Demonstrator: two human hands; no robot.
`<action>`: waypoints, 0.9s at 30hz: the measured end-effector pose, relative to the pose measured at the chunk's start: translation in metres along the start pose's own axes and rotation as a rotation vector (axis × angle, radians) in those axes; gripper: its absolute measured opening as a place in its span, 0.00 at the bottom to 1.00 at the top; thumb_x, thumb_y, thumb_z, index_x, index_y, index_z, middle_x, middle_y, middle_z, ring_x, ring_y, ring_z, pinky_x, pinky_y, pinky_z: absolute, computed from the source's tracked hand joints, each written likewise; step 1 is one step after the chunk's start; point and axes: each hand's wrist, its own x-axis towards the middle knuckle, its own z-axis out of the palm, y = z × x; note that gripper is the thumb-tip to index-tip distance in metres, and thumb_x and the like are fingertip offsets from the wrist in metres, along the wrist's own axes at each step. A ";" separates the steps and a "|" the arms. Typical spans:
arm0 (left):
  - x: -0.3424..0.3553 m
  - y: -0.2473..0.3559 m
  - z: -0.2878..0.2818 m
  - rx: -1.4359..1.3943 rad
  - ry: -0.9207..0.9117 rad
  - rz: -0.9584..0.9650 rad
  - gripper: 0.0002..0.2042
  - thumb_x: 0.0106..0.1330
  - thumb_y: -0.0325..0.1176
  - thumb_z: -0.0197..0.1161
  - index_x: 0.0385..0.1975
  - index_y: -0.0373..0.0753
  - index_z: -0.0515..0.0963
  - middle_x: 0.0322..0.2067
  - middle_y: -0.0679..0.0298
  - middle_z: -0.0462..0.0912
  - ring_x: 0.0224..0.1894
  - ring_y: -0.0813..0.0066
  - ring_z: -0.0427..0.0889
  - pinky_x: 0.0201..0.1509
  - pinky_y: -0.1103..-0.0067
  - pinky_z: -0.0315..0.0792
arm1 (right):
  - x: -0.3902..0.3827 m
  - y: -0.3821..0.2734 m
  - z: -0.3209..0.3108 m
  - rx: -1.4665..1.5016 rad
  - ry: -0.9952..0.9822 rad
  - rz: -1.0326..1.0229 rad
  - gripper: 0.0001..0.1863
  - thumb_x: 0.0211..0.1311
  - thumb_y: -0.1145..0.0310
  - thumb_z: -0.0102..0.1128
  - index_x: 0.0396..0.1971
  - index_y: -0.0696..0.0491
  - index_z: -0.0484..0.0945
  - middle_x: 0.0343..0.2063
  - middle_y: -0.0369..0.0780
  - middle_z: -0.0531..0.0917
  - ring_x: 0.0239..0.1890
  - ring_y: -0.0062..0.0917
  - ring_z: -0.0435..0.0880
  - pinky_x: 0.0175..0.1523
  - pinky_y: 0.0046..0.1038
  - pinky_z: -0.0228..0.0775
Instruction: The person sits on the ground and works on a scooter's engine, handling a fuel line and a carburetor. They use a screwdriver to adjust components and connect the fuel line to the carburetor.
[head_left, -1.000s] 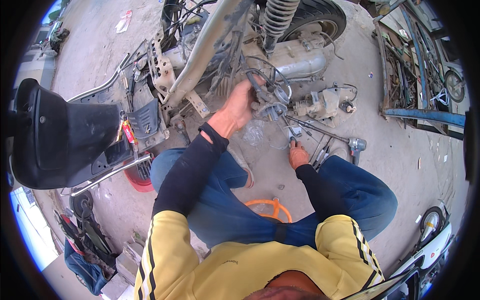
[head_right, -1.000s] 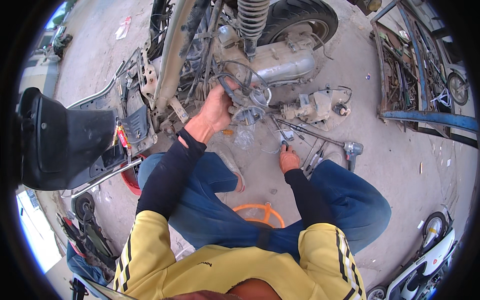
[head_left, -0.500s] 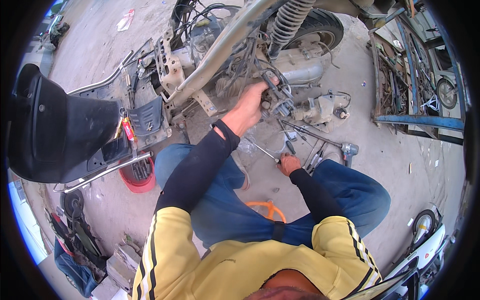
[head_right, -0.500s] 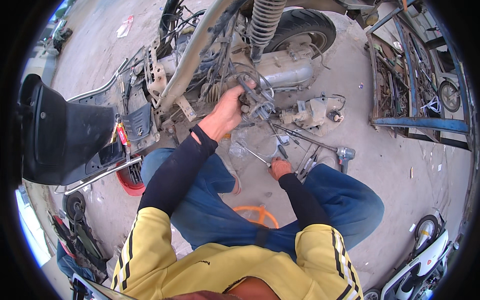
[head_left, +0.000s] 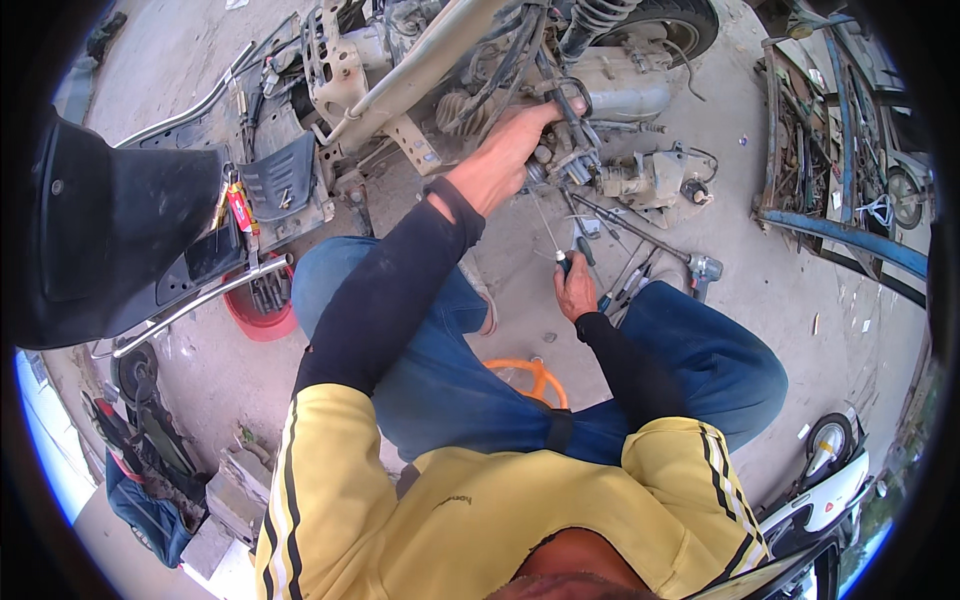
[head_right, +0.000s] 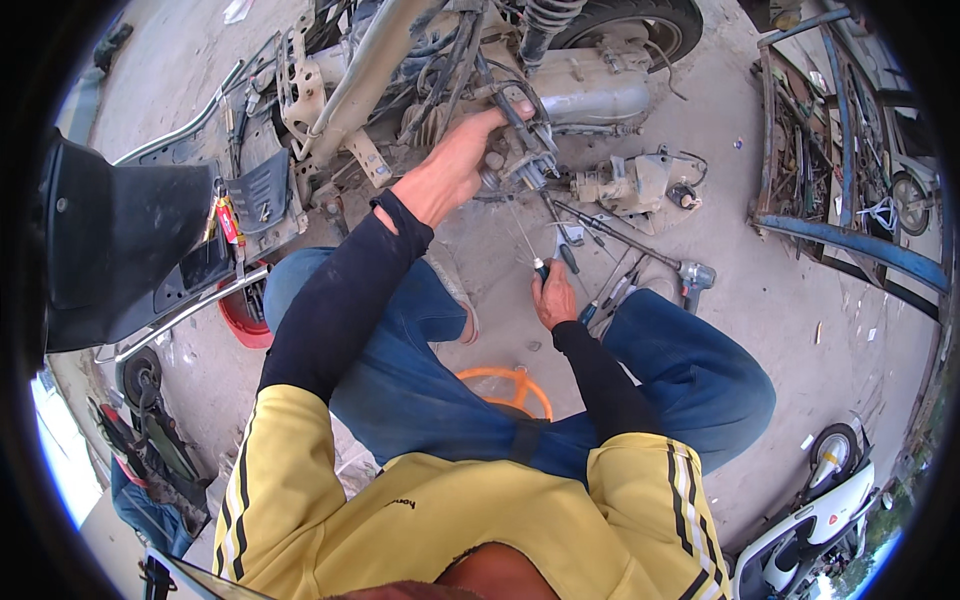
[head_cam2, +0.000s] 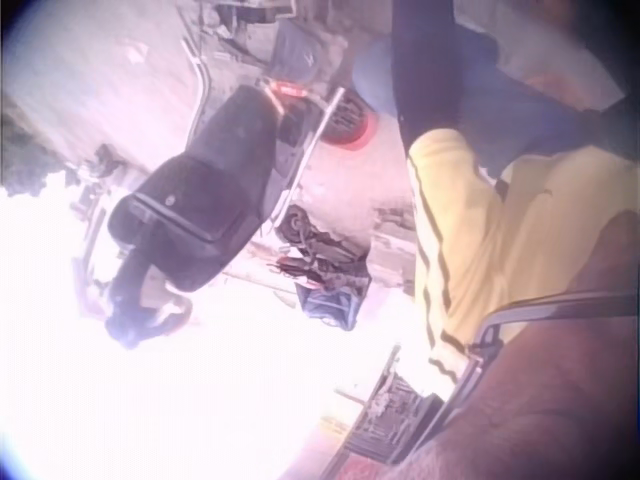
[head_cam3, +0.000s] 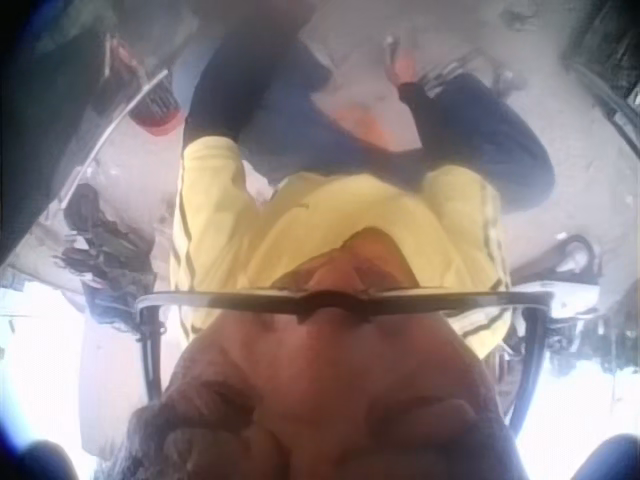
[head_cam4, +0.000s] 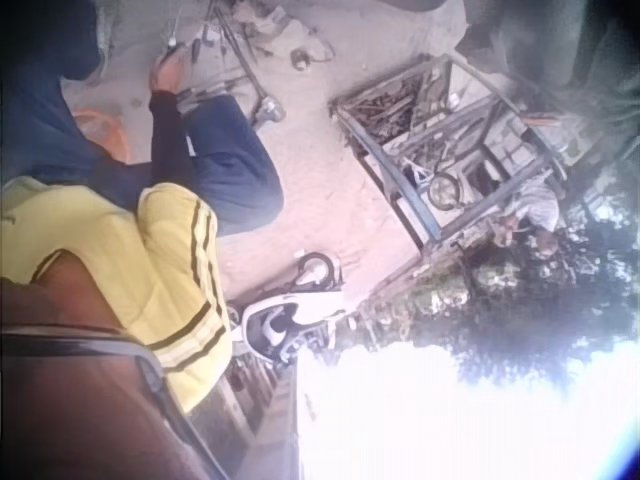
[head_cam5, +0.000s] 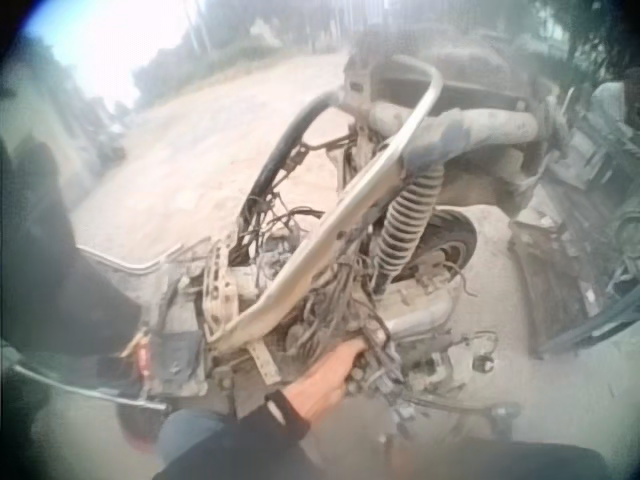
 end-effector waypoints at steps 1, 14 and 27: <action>0.004 0.001 0.000 0.009 -0.013 -0.012 0.19 0.61 0.43 0.74 0.39 0.32 0.82 0.31 0.64 0.83 0.24 0.78 0.79 0.26 0.78 0.76 | 0.004 -0.001 -0.002 0.032 0.067 0.087 0.17 0.71 0.63 0.56 0.51 0.57 0.67 0.41 0.60 0.82 0.40 0.60 0.82 0.45 0.55 0.72; 0.031 -0.019 -0.010 -0.053 -0.077 0.007 0.18 0.64 0.44 0.71 0.46 0.38 0.81 0.37 0.65 0.85 0.33 0.77 0.82 0.36 0.79 0.77 | 0.027 -0.109 -0.170 -0.201 -0.163 0.009 0.20 0.67 0.57 0.60 0.50 0.56 0.79 0.34 0.57 0.85 0.41 0.55 0.84 0.48 0.48 0.75; 0.025 -0.019 -0.008 -0.057 -0.102 0.075 0.22 0.69 0.42 0.65 0.58 0.36 0.76 0.50 0.63 0.82 0.52 0.74 0.77 0.58 0.77 0.69 | -0.027 -0.336 -0.387 -0.234 0.222 -0.433 0.16 0.56 0.79 0.72 0.44 0.55 0.79 0.37 0.38 0.84 0.34 0.22 0.82 0.38 0.22 0.73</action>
